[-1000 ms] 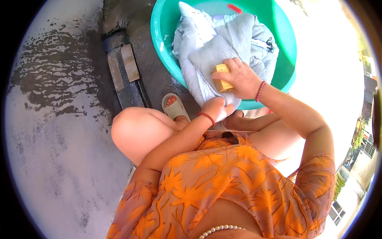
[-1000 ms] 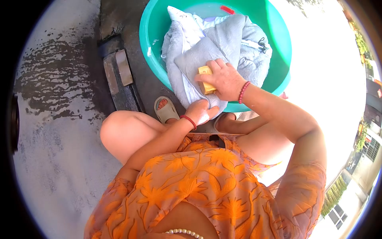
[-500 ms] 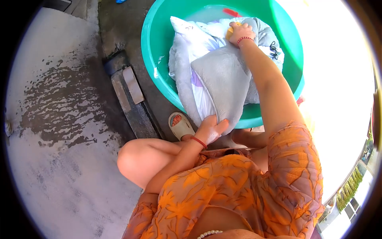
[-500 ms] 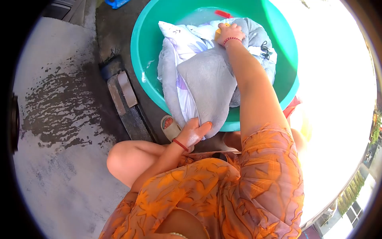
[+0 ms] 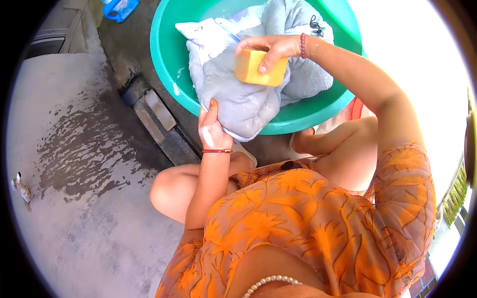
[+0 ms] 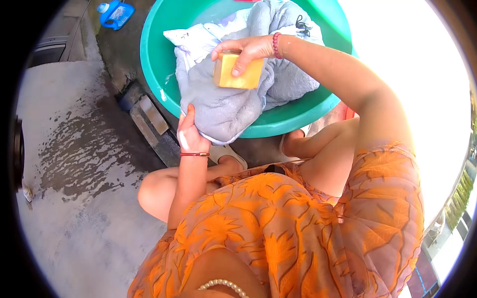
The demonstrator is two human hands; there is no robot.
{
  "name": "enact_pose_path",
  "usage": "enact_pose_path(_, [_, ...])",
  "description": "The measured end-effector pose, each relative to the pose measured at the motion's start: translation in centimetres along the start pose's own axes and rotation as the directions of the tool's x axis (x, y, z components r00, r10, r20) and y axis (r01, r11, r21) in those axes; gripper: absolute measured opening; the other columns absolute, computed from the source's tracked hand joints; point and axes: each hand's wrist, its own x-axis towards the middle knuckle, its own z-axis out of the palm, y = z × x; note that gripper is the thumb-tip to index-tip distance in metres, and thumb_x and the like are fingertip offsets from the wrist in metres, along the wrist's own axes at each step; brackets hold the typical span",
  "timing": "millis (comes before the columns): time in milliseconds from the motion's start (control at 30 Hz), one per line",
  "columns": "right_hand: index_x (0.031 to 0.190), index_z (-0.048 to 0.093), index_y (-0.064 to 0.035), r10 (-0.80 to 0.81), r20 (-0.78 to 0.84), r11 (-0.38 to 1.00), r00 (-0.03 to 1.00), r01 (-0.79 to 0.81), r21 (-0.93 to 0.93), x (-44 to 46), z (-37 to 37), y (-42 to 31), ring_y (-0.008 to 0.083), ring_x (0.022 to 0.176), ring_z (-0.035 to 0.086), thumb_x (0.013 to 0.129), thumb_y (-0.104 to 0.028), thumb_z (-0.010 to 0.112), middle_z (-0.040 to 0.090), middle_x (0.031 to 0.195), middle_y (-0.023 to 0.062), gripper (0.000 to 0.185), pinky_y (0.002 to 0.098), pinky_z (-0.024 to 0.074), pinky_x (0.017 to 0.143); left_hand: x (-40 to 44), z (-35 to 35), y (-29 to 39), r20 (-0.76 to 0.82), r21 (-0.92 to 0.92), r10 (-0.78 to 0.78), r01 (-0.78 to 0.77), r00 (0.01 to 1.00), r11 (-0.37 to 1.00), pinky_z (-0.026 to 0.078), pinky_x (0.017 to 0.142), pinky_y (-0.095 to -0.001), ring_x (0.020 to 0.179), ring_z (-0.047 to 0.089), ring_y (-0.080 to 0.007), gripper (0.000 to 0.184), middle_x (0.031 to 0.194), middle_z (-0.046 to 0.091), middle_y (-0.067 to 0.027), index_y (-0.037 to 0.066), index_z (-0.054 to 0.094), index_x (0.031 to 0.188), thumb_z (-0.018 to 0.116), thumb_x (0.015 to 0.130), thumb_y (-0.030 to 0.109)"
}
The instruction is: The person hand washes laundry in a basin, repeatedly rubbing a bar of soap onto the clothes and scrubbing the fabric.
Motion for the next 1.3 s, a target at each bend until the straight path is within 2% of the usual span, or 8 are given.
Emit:
enact_pose_path(167, [0.130,0.047,-0.0167,-0.258,-0.330,0.876,0.908,0.364,0.316,-0.3,7.3,-4.5,0.0192,0.119,0.049,0.069,-0.021,0.080,0.054,0.122,0.0051,0.069,0.0355,0.0427,0.099,1.5,1.9,10.5,-0.114,-0.052,-0.091,0.085,0.989,0.995,0.034,0.109,-0.0529,0.129,0.045,-0.0378,0.049,0.139,0.049,-0.0187,0.000,0.044,0.137,0.041,0.101,0.033])
enact_pose_path(300, [0.124,0.052,-0.0229,-0.733,-0.440,0.650,0.518,0.342,-0.679,4.7,14.2,-8.7,0.0357,0.114,0.051,0.061,-0.019,0.082,0.055,0.115,0.0163,0.069,0.0443,0.0434,0.098,1.2,3.7,14.4,-0.172,0.101,-0.018,0.036,0.985,0.994,0.032,0.111,-0.0525,0.130,0.045,-0.0357,0.049,0.140,0.049,-0.0162,0.002,0.046,0.137,0.032,0.103,0.035])
enact_pose_path(767, [0.127,0.050,-0.0247,0.137,-0.988,0.935,0.065,-0.338,0.107,14.5,-1.6,5.8,0.0377,0.118,0.048,0.059,-0.031,0.086,0.050,0.127,0.0161,0.078,0.0450,0.0468,0.094,1.0,1.3,15.4,-0.058,0.047,-0.182,0.185,0.982,0.982,0.033,0.110,-0.0513,0.129,0.046,-0.0348,0.050,0.140,0.050,-0.0153,0.003,0.047,0.136,0.050,0.098,0.036])
enact_pose_path(933, [0.136,0.038,-0.0195,0.355,-0.819,0.732,0.451,0.410,0.544,10.3,-5.4,13.4,0.0252,0.108,0.058,0.072,-0.022,0.081,0.056,0.120,0.0091,0.077,0.0398,0.0492,0.090,1.3,0.4,17.1,-0.080,0.017,-0.161,0.163,0.984,0.986,0.030,0.111,-0.0526,0.131,0.043,-0.0354,0.056,0.143,0.047,-0.0151,0.003,0.043,0.140,0.051,0.097,0.040])
enact_pose_path(1067, [0.134,0.038,-0.0165,-0.090,-0.701,0.672,0.707,0.563,0.481,7.3,1.3,5.3,0.0231,0.112,0.057,0.074,-0.016,0.080,0.056,0.119,0.0080,0.074,0.0368,0.0492,0.091,2.0,-0.3,17.5,-0.091,-0.024,-0.146,0.145,0.985,0.989,0.030,0.111,-0.0528,0.133,0.041,-0.0347,0.056,0.145,0.045,-0.0134,0.006,0.042,0.141,0.047,0.098,0.042])
enact_pose_path(1133, [0.132,0.040,-0.0126,-0.425,-0.569,0.731,0.704,0.638,0.243,8.1,7.3,-0.7,0.0234,0.116,0.054,0.074,-0.017,0.079,0.054,0.122,0.0096,0.070,0.0352,0.0478,0.092,2.5,-0.1,17.2,-0.101,-0.011,-0.142,0.142,0.985,0.990,0.029,0.112,-0.0527,0.133,0.041,-0.0343,0.055,0.144,0.046,-0.0137,0.005,0.045,0.139,0.046,0.099,0.042])
enact_pose_path(1200, [0.130,0.046,-0.0188,-0.732,-0.497,0.679,0.465,0.449,-0.580,10.8,13.8,-4.8,0.0349,0.121,0.045,0.064,-0.013,0.083,0.051,0.119,0.0144,0.076,0.0415,0.0373,0.104,2.7,-0.2,17.0,-0.097,-0.002,-0.132,0.133,0.986,0.991,0.029,0.112,-0.0522,0.132,0.042,-0.0339,0.054,0.143,0.047,-0.0137,0.004,0.046,0.138,0.047,0.099,0.041])
enact_pose_path(1300, [0.126,0.050,-0.0201,-0.625,-0.666,0.780,0.408,0.285,-0.557,14.4,14.8,-4.0,0.0392,0.118,0.043,0.059,-0.016,0.085,0.051,0.114,0.0163,0.075,0.0436,0.0381,0.102,2.5,-0.9,16.9,-0.130,0.064,-0.085,0.094,0.988,0.994,0.032,0.111,-0.0511,0.130,0.045,-0.0331,0.052,0.141,0.049,-0.0135,0.004,0.046,0.137,0.049,0.099,0.039])
